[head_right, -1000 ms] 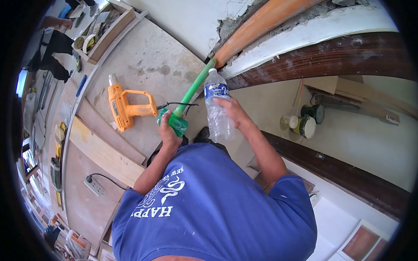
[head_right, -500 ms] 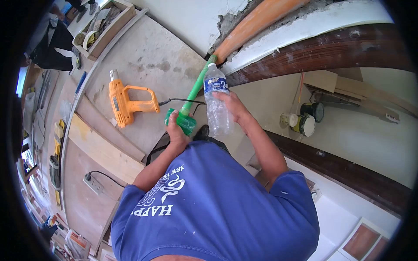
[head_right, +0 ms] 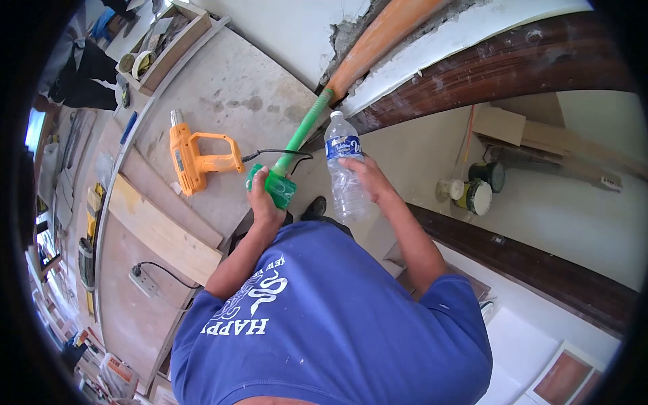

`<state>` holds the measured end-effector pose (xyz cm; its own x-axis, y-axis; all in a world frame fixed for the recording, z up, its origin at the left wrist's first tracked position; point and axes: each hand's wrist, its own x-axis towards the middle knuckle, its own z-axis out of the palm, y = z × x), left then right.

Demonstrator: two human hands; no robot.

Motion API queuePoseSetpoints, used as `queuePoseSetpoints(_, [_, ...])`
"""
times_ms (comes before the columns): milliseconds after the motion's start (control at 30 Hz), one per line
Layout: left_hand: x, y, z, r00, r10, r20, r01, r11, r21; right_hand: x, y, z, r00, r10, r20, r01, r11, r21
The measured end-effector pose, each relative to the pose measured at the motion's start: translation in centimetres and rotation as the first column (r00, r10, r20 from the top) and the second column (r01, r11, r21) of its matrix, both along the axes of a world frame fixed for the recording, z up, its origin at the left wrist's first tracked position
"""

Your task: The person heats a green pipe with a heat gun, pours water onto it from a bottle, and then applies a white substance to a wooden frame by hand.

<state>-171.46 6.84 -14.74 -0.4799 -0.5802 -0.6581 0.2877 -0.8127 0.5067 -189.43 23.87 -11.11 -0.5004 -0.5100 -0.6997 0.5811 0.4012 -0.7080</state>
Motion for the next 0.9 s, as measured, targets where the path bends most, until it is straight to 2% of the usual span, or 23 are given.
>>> queuePoseSetpoints(100, [-0.1, 0.3, 0.0, 0.999, 0.05, 0.019, -0.05, 0.999, -0.009, -0.7, 0.3, 0.2, 1.0, 0.012, 0.013, -0.012, 1.0, -0.01])
queuePoseSetpoints(200, [-0.3, -0.6, -0.4, 0.999, -0.041, 0.013, 0.041, 0.998, -0.046, -1.0, -0.3, 1.3, 1.0, 0.015, -0.004, -0.015, 1.0, 0.001])
queuePoseSetpoints(300, [-1.1, -0.9, 0.8, 0.996, 0.066, 0.064, -0.068, 0.997, 0.029, -2.0, -0.6, 1.0, 0.996, 0.04, 0.084, -0.038, 0.999, -0.025])
queuePoseSetpoints(400, [-1.1, -1.3, 1.1, 0.996, -0.026, 0.081, 0.025, 1.0, 0.004, -2.2, -1.6, 1.6, 0.994, 0.051, 0.102, -0.045, 0.997, -0.056])
queuePoseSetpoints(500, [-1.8, 0.3, 2.0, 0.993, 0.057, 0.102, -0.06, 0.998, 0.032, -2.5, -2.5, 1.6, 0.991, 0.031, 0.131, -0.023, 0.998, -0.059])
queuePoseSetpoints(600, [-2.4, 2.4, 2.6, 0.993, 0.073, 0.092, -0.075, 0.997, 0.021, -2.9, -2.8, 0.9, 0.982, 0.027, 0.188, -0.01, 0.996, -0.09])
queuePoseSetpoints(733, [-2.5, 3.4, 1.5, 0.993, 0.109, 0.035, -0.11, 0.992, 0.055, -3.0, -3.0, 0.2, 0.981, 0.003, 0.194, 0.012, 0.997, -0.076])
queuePoseSetpoints(800, [-2.1, 3.7, 0.3, 0.997, 0.075, 0.027, -0.076, 0.996, 0.05, -3.0, -3.0, -0.2, 0.978, -0.001, 0.209, 0.019, 0.996, -0.084])
queuePoseSetpoints(900, [-1.1, 3.2, -1.0, 1.0, 0.008, 0.004, -0.008, 0.998, 0.069, -2.9, -2.9, 0.1, 0.991, 0.041, 0.124, -0.031, 0.996, -0.081])
